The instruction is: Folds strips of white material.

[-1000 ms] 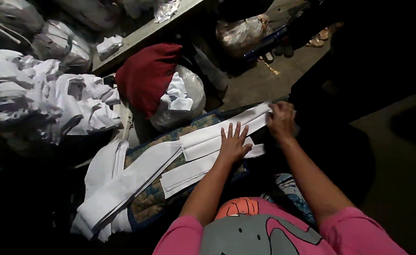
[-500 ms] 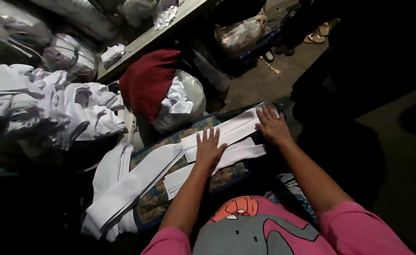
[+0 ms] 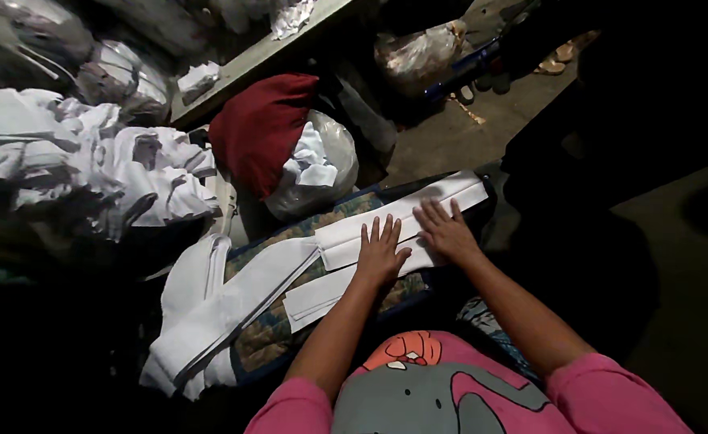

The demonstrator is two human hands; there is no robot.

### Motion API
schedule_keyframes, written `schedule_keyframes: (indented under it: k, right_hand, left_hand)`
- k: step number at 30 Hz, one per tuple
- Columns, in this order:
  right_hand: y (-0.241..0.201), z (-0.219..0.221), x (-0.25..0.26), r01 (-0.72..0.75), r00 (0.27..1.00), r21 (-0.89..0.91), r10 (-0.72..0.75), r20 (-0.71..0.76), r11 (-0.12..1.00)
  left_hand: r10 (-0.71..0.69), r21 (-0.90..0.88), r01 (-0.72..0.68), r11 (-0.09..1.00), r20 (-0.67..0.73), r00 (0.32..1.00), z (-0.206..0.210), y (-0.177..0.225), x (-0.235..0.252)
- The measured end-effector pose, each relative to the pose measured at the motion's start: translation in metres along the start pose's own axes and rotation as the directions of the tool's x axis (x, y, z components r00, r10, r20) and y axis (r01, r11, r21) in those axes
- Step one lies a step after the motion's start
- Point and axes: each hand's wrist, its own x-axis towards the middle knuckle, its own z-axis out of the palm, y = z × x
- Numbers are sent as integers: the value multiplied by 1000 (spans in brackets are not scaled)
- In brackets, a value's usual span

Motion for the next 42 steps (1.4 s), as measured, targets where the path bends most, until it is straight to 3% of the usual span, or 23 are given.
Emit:
schedule_keyframes:
  k: [4,8,12,15,19,24,28,33,37,42]
  right_hand:
    - [37,-29,2,-194,977,-36,189,-102,980]
    - [26,-46,-12,-194,950,97,212,-229,976]
    - [-1,-37,-42,-87,990,208,108,-95,974]
    - [-8,-28,-53,-121,992,221,122,9,968]
    - [-11,-28,-51,-110,994,179,113,-5,978]
    - [-14,-32,-49,-103,994,136,97,50,985]
    - [-18,-41,-48,-155,985,212,134,106,965]
    - [-18,-61,-46,-266,964,471,218,154,841]
    - [-18,-77,-44,-231,973,559,207,107,796]
    - [-16,-86,-38,-196,980,572,178,89,796]
  left_hand:
    - [-15,-3,15,1000,23,1000,-1,0,1]
    - [2,-86,2,996,42,999,-9,-1,-1]
    - [107,-233,-151,961,-194,975,-12,6,-26]
    - [96,-294,-127,947,-117,989,-11,13,-43]
    - [70,-303,-117,946,-160,985,-1,12,-46]
    - [17,-323,-54,945,-117,993,-6,15,-44]
    - [13,-337,-50,940,-111,994,-7,14,-43]
    - [88,-358,-138,923,-153,984,0,8,-46]
    - [132,-399,-222,889,-241,962,8,0,-48]
    - [93,-463,-226,857,-294,951,10,-2,-48]
